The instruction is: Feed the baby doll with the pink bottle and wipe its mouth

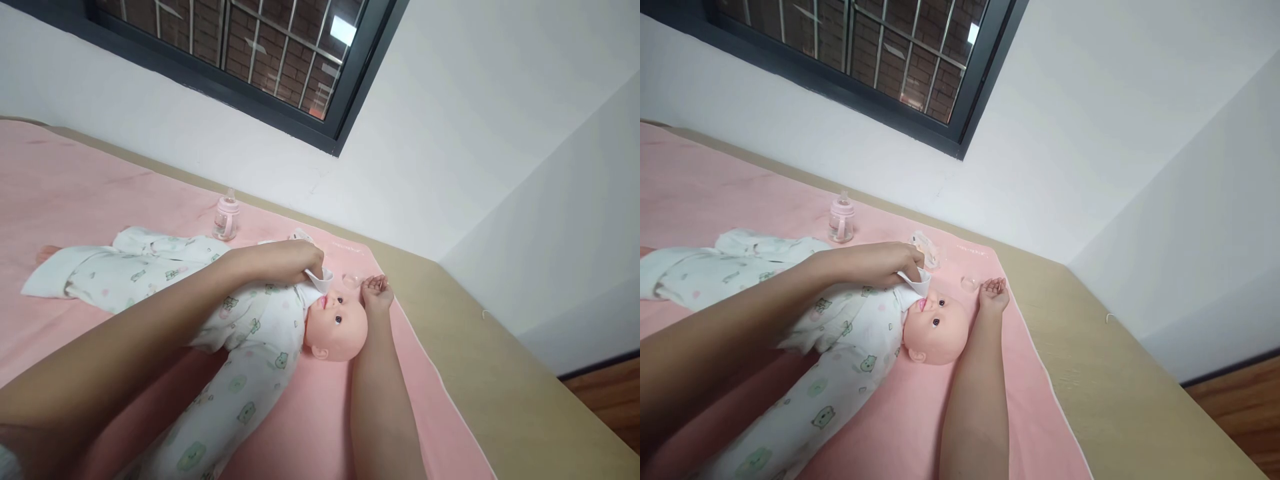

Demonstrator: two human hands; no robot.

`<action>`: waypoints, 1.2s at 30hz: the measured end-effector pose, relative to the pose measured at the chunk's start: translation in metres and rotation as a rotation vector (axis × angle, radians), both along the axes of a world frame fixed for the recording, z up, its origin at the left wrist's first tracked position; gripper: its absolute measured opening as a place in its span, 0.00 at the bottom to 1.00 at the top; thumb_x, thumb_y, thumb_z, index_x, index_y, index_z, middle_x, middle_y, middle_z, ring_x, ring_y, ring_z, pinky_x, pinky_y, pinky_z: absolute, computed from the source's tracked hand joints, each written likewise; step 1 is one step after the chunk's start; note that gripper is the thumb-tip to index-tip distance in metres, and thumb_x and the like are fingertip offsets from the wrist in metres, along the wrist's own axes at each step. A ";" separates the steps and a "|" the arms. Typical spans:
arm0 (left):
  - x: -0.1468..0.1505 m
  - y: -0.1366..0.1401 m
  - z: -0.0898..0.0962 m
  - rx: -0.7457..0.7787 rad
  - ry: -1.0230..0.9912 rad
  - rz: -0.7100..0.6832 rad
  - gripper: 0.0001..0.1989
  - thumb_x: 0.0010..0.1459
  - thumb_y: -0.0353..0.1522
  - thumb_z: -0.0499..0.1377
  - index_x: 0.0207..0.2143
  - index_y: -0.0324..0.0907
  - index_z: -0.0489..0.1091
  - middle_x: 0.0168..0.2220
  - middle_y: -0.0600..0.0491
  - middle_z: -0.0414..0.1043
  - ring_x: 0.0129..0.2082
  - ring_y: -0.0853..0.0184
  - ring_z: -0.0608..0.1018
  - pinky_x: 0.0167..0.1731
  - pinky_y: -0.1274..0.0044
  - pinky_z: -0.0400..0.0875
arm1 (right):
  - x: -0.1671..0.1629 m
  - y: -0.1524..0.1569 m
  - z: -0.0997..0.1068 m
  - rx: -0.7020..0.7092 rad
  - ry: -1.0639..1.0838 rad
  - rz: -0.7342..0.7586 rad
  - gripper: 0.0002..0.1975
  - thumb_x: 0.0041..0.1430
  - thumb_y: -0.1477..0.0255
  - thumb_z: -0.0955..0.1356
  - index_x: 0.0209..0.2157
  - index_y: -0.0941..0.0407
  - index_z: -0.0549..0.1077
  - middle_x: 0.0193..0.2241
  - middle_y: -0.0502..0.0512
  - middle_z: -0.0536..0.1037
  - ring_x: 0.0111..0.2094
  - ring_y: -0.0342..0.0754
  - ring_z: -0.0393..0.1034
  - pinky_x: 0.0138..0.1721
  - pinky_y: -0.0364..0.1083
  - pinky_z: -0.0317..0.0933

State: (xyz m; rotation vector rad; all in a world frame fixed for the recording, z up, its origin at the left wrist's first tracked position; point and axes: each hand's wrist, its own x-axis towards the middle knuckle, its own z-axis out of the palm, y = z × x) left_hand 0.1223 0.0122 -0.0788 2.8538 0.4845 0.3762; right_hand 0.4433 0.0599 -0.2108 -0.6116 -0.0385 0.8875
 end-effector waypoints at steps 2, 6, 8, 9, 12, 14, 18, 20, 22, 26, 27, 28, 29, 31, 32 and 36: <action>0.000 -0.002 0.003 -0.007 0.001 -0.004 0.12 0.38 0.16 0.48 0.20 0.41 0.59 0.27 0.54 0.61 0.29 0.66 0.67 0.27 0.76 0.54 | 0.001 0.001 -0.001 -0.001 -0.019 0.003 0.08 0.54 0.81 0.60 0.29 0.55 0.65 0.20 0.43 0.70 0.20 0.34 0.67 0.27 0.35 0.68; -0.002 -0.006 0.009 -0.028 -0.010 -0.003 0.12 0.39 0.17 0.49 0.18 0.41 0.52 0.23 0.55 0.58 0.26 0.67 0.65 0.26 0.75 0.54 | 0.003 0.002 -0.003 -0.006 -0.053 0.003 0.07 0.55 0.81 0.60 0.28 0.55 0.64 0.21 0.43 0.70 0.20 0.34 0.67 0.27 0.35 0.68; -0.003 -0.007 0.010 -0.036 -0.005 -0.003 0.11 0.40 0.18 0.49 0.18 0.41 0.53 0.23 0.56 0.58 0.24 0.68 0.64 0.26 0.75 0.54 | 0.003 0.001 -0.003 -0.006 -0.062 0.001 0.07 0.55 0.80 0.61 0.27 0.55 0.64 0.20 0.43 0.69 0.20 0.34 0.67 0.27 0.35 0.68; -0.004 -0.006 0.010 -0.039 0.000 -0.007 0.10 0.40 0.18 0.49 0.19 0.41 0.55 0.22 0.56 0.58 0.24 0.68 0.63 0.26 0.75 0.54 | 0.003 0.001 -0.003 -0.005 -0.061 0.000 0.07 0.55 0.81 0.61 0.27 0.55 0.64 0.20 0.43 0.69 0.20 0.34 0.67 0.27 0.35 0.68; -0.005 -0.005 0.009 -0.034 0.008 -0.034 0.09 0.41 0.19 0.49 0.20 0.41 0.60 0.22 0.56 0.58 0.24 0.68 0.63 0.26 0.75 0.54 | 0.002 0.001 -0.002 -0.003 -0.040 -0.001 0.08 0.56 0.81 0.60 0.28 0.55 0.65 0.21 0.43 0.70 0.20 0.34 0.67 0.27 0.35 0.68; -0.005 -0.005 0.009 -0.028 0.010 -0.046 0.10 0.41 0.19 0.49 0.21 0.41 0.62 0.23 0.56 0.59 0.24 0.68 0.63 0.26 0.76 0.54 | 0.001 0.000 -0.001 -0.003 -0.024 -0.004 0.09 0.56 0.81 0.59 0.29 0.55 0.65 0.21 0.43 0.70 0.21 0.34 0.68 0.28 0.35 0.68; -0.005 -0.009 0.011 -0.031 0.034 -0.048 0.10 0.42 0.18 0.50 0.20 0.41 0.61 0.23 0.55 0.59 0.24 0.68 0.63 0.25 0.76 0.54 | 0.001 0.001 -0.001 -0.011 -0.014 -0.008 0.09 0.56 0.81 0.58 0.29 0.55 0.64 0.21 0.44 0.70 0.20 0.34 0.67 0.28 0.35 0.68; -0.005 -0.010 0.013 -0.031 0.044 -0.055 0.10 0.42 0.18 0.50 0.19 0.41 0.60 0.23 0.55 0.59 0.24 0.68 0.63 0.24 0.76 0.53 | 0.002 0.001 -0.001 -0.013 -0.023 -0.008 0.08 0.56 0.81 0.58 0.28 0.55 0.64 0.21 0.43 0.70 0.20 0.34 0.67 0.27 0.35 0.68; -0.005 -0.012 0.014 -0.030 0.046 -0.055 0.10 0.42 0.18 0.50 0.20 0.41 0.60 0.23 0.55 0.59 0.24 0.68 0.63 0.24 0.76 0.52 | 0.002 0.001 -0.002 -0.013 -0.041 -0.010 0.07 0.55 0.80 0.59 0.28 0.55 0.64 0.20 0.43 0.70 0.20 0.34 0.67 0.27 0.36 0.68; -0.005 -0.014 0.014 -0.040 0.068 -0.045 0.10 0.42 0.18 0.49 0.22 0.41 0.61 0.24 0.55 0.60 0.24 0.68 0.64 0.24 0.76 0.53 | 0.003 0.001 -0.002 -0.008 -0.080 -0.012 0.07 0.54 0.80 0.61 0.26 0.55 0.63 0.19 0.43 0.69 0.19 0.35 0.65 0.26 0.36 0.68; -0.005 -0.015 0.014 -0.043 0.077 -0.046 0.10 0.42 0.18 0.49 0.22 0.41 0.61 0.24 0.55 0.60 0.24 0.68 0.64 0.24 0.76 0.53 | 0.003 0.001 -0.002 -0.007 -0.087 -0.012 0.07 0.54 0.80 0.61 0.26 0.55 0.63 0.19 0.43 0.69 0.19 0.35 0.65 0.26 0.36 0.68; -0.005 -0.016 0.014 -0.046 0.086 -0.047 0.10 0.42 0.18 0.49 0.21 0.41 0.60 0.24 0.55 0.60 0.24 0.68 0.64 0.24 0.76 0.53 | 0.003 0.001 -0.002 -0.006 -0.093 -0.014 0.07 0.54 0.80 0.61 0.25 0.55 0.63 0.19 0.43 0.69 0.19 0.35 0.65 0.26 0.36 0.68; -0.005 -0.017 0.015 -0.051 0.092 -0.046 0.10 0.42 0.18 0.50 0.21 0.41 0.60 0.24 0.55 0.60 0.24 0.68 0.64 0.23 0.76 0.53 | 0.003 0.001 -0.002 -0.006 -0.100 -0.014 0.07 0.54 0.80 0.61 0.25 0.55 0.63 0.19 0.43 0.68 0.18 0.35 0.65 0.26 0.36 0.68; -0.005 -0.019 0.015 -0.063 0.100 -0.041 0.09 0.43 0.19 0.50 0.21 0.41 0.59 0.24 0.55 0.61 0.24 0.68 0.64 0.23 0.76 0.53 | 0.003 0.001 -0.002 -0.004 -0.115 -0.014 0.07 0.54 0.79 0.62 0.25 0.55 0.63 0.19 0.43 0.68 0.18 0.35 0.65 0.25 0.36 0.67; -0.005 -0.019 0.016 -0.070 0.102 -0.038 0.09 0.43 0.19 0.50 0.21 0.41 0.59 0.24 0.55 0.61 0.24 0.68 0.64 0.23 0.76 0.53 | 0.003 0.001 -0.002 -0.004 -0.122 -0.013 0.07 0.54 0.79 0.62 0.25 0.55 0.63 0.18 0.43 0.68 0.18 0.35 0.65 0.25 0.36 0.67; -0.005 -0.022 0.017 -0.080 0.114 -0.023 0.08 0.44 0.20 0.50 0.22 0.41 0.58 0.24 0.55 0.61 0.24 0.69 0.64 0.23 0.76 0.53 | 0.004 0.001 -0.002 -0.004 -0.150 -0.007 0.07 0.54 0.80 0.62 0.25 0.55 0.62 0.18 0.43 0.67 0.18 0.34 0.64 0.25 0.35 0.67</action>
